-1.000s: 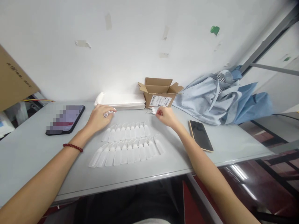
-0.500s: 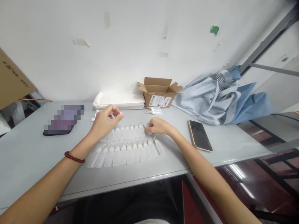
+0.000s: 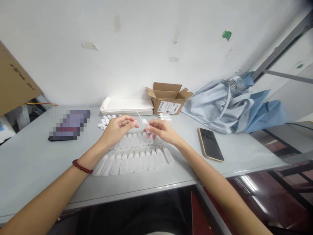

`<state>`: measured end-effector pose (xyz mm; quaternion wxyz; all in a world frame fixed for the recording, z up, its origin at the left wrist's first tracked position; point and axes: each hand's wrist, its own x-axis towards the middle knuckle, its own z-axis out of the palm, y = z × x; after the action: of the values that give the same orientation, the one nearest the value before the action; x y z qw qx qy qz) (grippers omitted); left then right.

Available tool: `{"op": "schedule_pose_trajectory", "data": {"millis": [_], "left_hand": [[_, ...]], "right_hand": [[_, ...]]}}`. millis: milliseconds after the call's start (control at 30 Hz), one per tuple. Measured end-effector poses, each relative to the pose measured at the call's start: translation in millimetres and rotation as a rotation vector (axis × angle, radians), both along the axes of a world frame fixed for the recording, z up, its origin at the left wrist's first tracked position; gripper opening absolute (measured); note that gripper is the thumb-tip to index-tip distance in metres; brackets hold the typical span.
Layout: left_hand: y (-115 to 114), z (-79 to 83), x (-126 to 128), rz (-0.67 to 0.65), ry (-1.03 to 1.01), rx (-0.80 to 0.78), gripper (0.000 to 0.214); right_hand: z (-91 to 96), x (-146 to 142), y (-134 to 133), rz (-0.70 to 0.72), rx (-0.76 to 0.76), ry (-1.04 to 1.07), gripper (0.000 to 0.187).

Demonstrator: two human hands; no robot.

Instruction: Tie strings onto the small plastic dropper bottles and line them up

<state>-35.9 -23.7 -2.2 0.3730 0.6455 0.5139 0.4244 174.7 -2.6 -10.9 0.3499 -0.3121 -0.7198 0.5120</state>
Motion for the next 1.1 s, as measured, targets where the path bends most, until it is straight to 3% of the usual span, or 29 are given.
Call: {"op": "schedule_pose_trajectory", "data": {"millis": [167,533,833,1100], "left_hand": [[3.3,-3.8,-3.5,-0.052,-0.072,0.041,0.034],[3.1,0.0,-4.2,-0.097,0.207,0.14,0.029],[-2.2,4.4,0.1,-0.153,0.2,0.125,0.026],[-2.6,-0.4,3.1,-0.101,0.098,0.101,0.02]], "right_hand": [[0.4,-4.2,-5.4,0.07,-0.124,0.021,0.029],[1.4,-2.2,-3.5,-0.004,-0.136,-0.007,0.019],[3.9,-3.6,-6.1,-0.059,-0.168,-0.042,0.016],[2.6,-8.3,-7.6,-0.091,-0.296,-0.03,0.014]]}}
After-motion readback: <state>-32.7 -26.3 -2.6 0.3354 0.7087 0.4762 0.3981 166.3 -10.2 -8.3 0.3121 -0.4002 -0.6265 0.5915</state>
